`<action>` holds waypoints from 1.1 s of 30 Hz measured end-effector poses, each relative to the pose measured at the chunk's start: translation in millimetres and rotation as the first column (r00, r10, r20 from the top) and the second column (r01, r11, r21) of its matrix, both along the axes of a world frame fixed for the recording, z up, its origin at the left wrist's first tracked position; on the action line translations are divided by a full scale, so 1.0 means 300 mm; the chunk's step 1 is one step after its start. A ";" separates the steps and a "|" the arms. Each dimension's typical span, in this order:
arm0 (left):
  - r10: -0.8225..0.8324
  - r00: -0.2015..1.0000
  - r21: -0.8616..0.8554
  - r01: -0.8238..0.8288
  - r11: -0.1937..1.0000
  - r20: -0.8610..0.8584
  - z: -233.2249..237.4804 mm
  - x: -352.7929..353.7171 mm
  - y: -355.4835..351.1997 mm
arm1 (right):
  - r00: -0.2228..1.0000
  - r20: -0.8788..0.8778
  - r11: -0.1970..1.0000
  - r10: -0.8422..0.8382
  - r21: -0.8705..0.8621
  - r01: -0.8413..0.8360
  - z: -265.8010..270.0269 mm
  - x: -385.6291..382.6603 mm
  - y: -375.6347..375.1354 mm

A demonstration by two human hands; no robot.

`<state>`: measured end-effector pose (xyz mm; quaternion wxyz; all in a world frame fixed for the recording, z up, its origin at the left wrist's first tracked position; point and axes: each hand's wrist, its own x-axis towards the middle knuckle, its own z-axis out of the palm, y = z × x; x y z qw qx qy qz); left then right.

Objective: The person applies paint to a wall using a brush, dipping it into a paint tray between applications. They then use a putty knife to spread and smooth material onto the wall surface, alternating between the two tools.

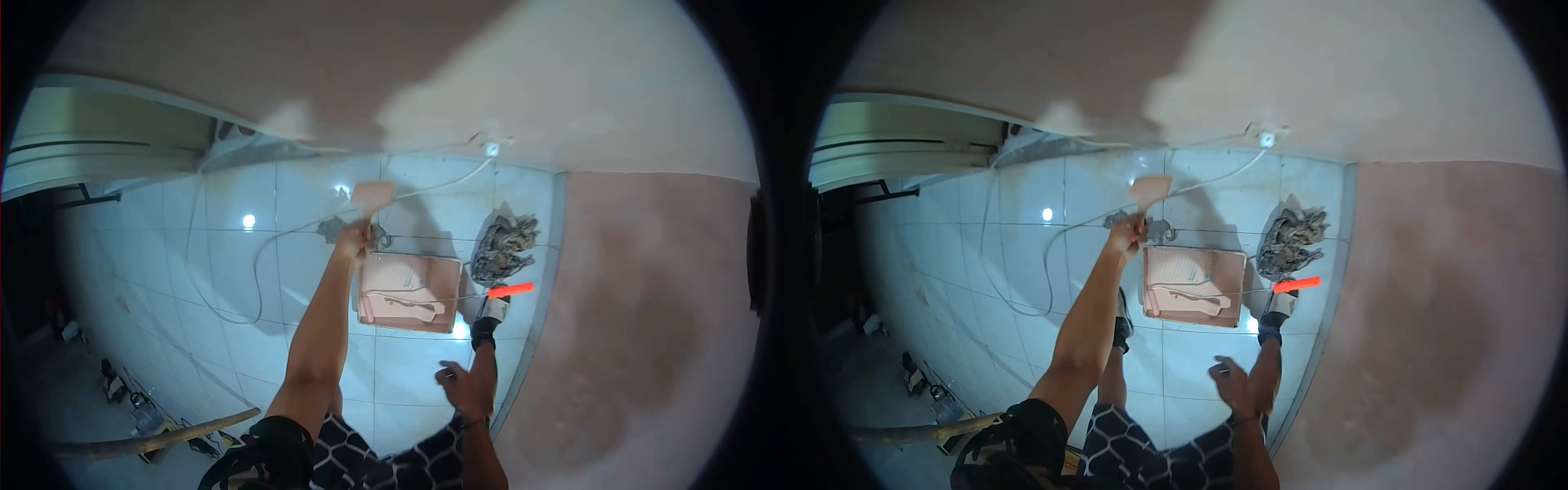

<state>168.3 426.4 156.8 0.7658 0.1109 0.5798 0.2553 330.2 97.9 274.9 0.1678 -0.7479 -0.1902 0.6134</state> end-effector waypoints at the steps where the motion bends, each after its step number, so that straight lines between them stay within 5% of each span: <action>1: -0.002 0.999 0.050 0.000 0.999 0.036 -0.095 0.010 0.038 | 0.999 -0.033 1.000 0.018 0.014 -0.018 -0.059 -0.040 0.022; 9: -0.043 0.999 0.136 0.046 0.990 -0.023 -0.351 0.060 0.158 | 0.975 -0.196 0.979 0.101 -0.157 -0.133 -0.323 -0.209 -0.037; 21: -0.036 0.996 0.131 0.026 0.991 0.081 -0.380 0.230 0.217 | 0.976 -0.197 0.986 -0.087 -0.157 0.056 -0.395 -0.169 -0.067; 26: 0.014 0.983 0.178 -0.047 0.983 0.184 -0.138 0.303 0.280 | 0.976 -0.190 0.991 -0.110 -0.096 0.093 -0.385 -0.127 -0.050; 30: 0.147 0.986 0.370 -0.165 0.914 0.076 0.262 0.241 0.052 | 0.963 -0.204 0.982 -0.178 -0.106 0.159 -0.386 -0.104 -0.061; 33: 0.134 0.990 0.348 -0.110 0.931 -0.045 0.333 0.213 -0.092 | 0.968 -0.195 0.985 -0.159 -0.097 0.142 -0.377 -0.089 -0.034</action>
